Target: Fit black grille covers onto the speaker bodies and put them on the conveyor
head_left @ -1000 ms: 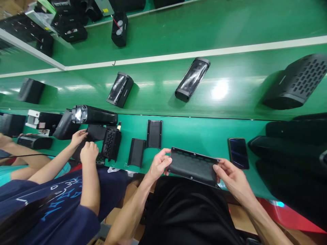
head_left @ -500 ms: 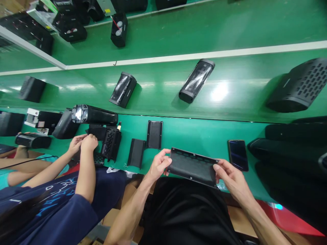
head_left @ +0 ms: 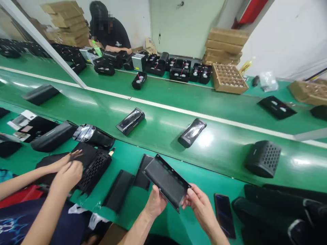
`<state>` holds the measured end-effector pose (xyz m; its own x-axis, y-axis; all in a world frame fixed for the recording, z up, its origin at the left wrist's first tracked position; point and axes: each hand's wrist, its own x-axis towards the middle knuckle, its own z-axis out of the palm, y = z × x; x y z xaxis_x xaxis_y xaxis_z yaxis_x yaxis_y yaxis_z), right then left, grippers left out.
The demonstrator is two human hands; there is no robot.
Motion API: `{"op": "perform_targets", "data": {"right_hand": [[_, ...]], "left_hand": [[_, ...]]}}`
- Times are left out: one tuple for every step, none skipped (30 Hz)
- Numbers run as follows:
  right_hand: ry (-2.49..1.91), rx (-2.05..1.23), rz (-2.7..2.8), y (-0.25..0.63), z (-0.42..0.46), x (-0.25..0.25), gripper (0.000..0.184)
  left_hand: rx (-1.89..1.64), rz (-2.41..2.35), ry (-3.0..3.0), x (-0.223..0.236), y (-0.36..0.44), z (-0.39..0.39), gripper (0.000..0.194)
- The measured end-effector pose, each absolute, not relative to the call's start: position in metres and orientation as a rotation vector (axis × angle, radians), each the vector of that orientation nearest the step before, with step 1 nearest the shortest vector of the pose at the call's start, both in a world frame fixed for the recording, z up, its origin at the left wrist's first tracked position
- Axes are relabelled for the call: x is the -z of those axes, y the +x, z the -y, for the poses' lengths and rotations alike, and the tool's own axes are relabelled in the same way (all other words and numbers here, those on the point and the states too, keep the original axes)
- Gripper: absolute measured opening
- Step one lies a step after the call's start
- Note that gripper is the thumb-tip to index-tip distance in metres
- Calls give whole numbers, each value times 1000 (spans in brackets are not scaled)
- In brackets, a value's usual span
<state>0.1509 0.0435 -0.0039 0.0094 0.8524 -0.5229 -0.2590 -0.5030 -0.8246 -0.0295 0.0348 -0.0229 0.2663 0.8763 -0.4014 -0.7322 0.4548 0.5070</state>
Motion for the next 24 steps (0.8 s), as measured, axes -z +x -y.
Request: {"op": "perform_targets", "data": {"right_hand": [[-1466,-1599,658,155,-66,6,54],[-1533,-1528,655,160,-93,8,60],[-1646,-1420,612,167,-123,10,65],[-1708,-1358,593,173,-154,12,67],[-1769,-1298,571,177,-186,15,68],[-1833,-1248,548,179,-216,19,71],[-1887,-1223,531,178,-243,23,74],[-1936,-1204,513,175,-266,28,76],[-1974,-1188,501,169,-284,34,75],[-1998,-1179,496,161,-298,38,69],[-2008,-1172,494,154,-308,42,61],[-2003,-1171,494,147,-313,44,53],[-1984,-1181,495,142,-316,44,48],[-1951,-1203,495,140,-315,42,46],[-1908,-1236,497,142,-312,36,48],[-1854,-1274,503,147,-306,28,51],[-1791,-1307,518,156,-297,17,54],[-1720,-1332,546,167,-286,3,57],[-1650,-1342,579,181,-271,-12,58],[-1572,-1336,617,196,-254,-27,59],[-1505,-1319,650,209,-235,-42,60],[-1437,-1295,672,220,-214,-56,58],[-1324,-1279,680,226,-193,-66,56],[-1250,-1277,680,228,-172,-73,61]], "left_hand": [[-1128,-758,232,21,-31,-41,94],[-1159,-819,228,19,-35,-47,90],[-1185,-874,220,17,-40,-51,85],[-1198,-910,204,14,-47,-53,81],[-1205,-936,187,11,-54,-55,80],[-1206,-951,176,8,-60,-54,81],[-1207,-960,168,4,-66,-54,84],[-1202,-959,164,0,-71,-52,88],[-1186,-947,164,-4,-74,-51,93],[-1168,-927,167,-9,-76,-50,96],[-1148,-902,170,-14,-77,-49,98],[-1137,-881,167,-19,-77,-49,99],[-1139,-872,158,-24,-76,-49,98],[-1152,-876,145,-29,-76,-49,97],[-1175,-887,131,-34,-76,-49,95],[-1192,-893,126,-38,-76,-48,93],[-1194,-887,139,-41,-78,-48,91],[-1179,-871,167,-43,-81,-46,91],[-1143,-842,208,-45,-84,-45,91],[-1097,-810,251,-45,-87,-43,92],[-1052,-780,287,-44,-90,-41,94],[-1021,-754,306,-42,-92,-39,96],[-1008,-729,307,-40,-93,-37,97],[-1008,-702,290,-37,-92,-36,98]]}}
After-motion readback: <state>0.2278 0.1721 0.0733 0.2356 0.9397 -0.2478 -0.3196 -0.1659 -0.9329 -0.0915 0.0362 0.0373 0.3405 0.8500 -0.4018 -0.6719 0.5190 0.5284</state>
